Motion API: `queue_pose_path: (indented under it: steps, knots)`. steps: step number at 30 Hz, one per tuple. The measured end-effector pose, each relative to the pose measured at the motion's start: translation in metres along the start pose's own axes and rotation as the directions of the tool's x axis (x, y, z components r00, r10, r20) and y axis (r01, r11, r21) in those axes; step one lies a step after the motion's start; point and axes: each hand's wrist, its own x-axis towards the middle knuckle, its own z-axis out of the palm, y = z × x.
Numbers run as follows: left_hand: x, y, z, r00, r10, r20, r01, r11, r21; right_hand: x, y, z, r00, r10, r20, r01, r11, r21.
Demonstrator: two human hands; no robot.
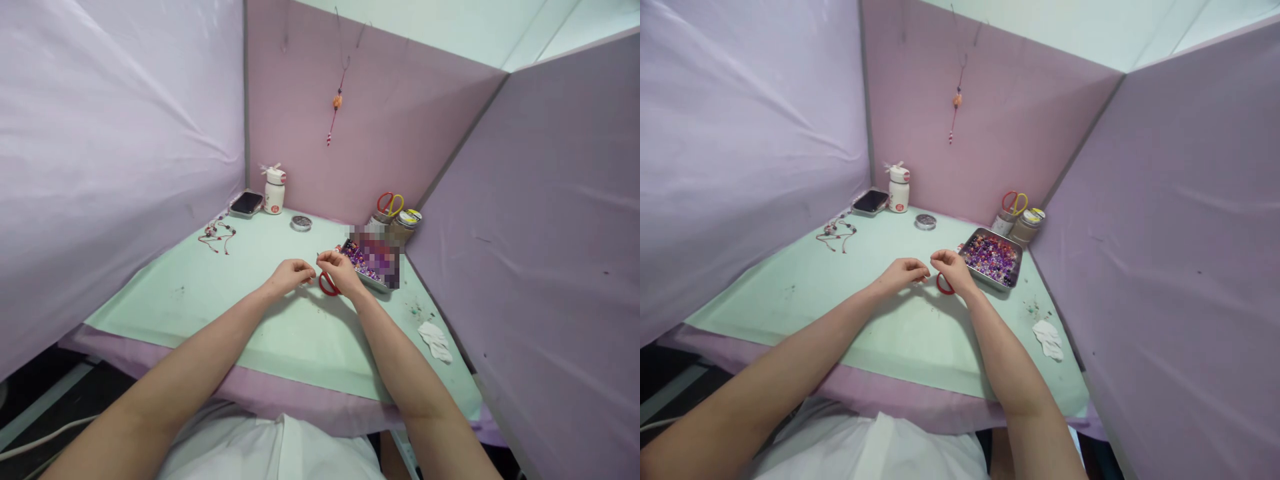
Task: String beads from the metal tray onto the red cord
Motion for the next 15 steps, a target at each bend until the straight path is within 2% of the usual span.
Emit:
queue_pose_path:
  steps: [7,9,12,15]
  knots:
    - [0.001,-0.002,0.0,1.0,0.008,-0.017,-0.009,1.0,-0.028,-0.002,0.0,-0.002,0.997,0.026,0.07,-0.025,1.0,-0.01]
    - [0.001,-0.001,0.001,0.999,0.018,-0.034,-0.02,0.998,-0.059,-0.001,0.0,-0.003,0.998,0.021,0.054,-0.02,1.0,-0.024]
    - [0.001,0.002,0.001,0.998,0.019,-0.06,-0.026,0.993,-0.117,0.003,0.0,-0.006,0.994,-0.028,-0.109,0.024,0.999,-0.03]
    - [0.001,0.003,0.001,0.997,0.008,-0.078,-0.02,0.987,-0.161,0.008,-0.002,-0.017,0.946,-0.138,-0.294,0.108,0.987,-0.116]
